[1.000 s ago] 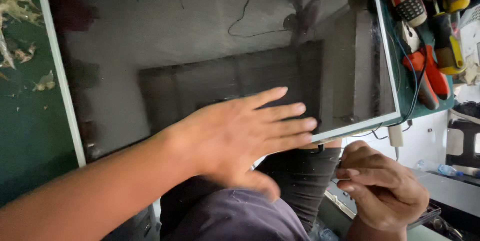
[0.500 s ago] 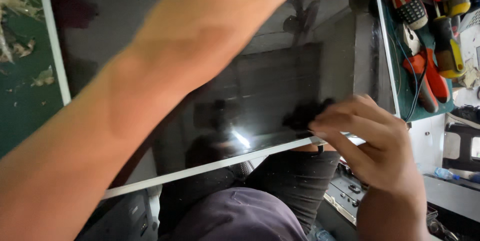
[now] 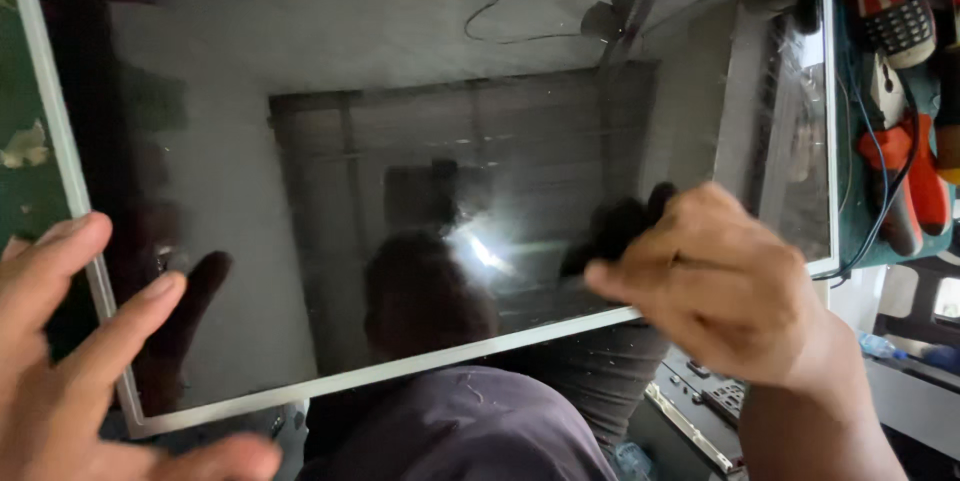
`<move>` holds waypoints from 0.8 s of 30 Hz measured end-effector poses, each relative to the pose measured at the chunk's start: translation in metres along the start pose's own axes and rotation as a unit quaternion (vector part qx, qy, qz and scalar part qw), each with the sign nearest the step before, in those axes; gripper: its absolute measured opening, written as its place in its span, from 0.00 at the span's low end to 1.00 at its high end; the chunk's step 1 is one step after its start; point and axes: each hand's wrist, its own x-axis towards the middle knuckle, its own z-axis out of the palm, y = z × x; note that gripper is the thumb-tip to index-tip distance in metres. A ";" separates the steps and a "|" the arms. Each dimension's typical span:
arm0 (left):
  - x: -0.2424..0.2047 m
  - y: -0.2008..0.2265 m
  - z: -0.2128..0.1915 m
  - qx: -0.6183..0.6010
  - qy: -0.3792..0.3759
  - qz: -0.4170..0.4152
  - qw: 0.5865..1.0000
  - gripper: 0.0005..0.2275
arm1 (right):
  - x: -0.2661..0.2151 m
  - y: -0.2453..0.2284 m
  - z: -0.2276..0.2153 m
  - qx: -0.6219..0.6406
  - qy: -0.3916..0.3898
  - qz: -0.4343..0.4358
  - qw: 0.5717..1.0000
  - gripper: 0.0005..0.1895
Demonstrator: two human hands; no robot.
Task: The person cleans the surface of a flat-screen monitor using a white cloth. They wipe the screen in broad strokes, then use a small white tool to scrape along the edges and corners of the frame. The person continues to wipe the screen surface with the cloth.
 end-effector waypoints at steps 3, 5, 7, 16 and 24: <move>0.006 0.001 0.010 0.056 0.030 0.042 0.997 0.53 | 0.004 -0.002 -0.002 -0.039 0.029 0.018 0.999 0.08; 0.011 -0.002 0.011 0.057 0.034 0.066 0.996 0.52 | -0.002 -0.003 -0.002 0.036 -0.024 -0.005 0.999 0.11; 0.009 0.001 0.011 0.057 0.036 0.057 0.996 0.51 | -0.011 0.009 0.004 0.021 -0.006 -0.010 1.000 0.10; 0.008 0.004 0.010 0.048 0.026 0.038 0.998 0.48 | 0.010 0.007 -0.003 0.005 -0.037 -0.021 0.999 0.12; 0.008 0.004 0.012 0.037 0.048 0.035 0.998 0.45 | 0.020 0.010 -0.008 0.034 -0.099 -0.056 0.993 0.16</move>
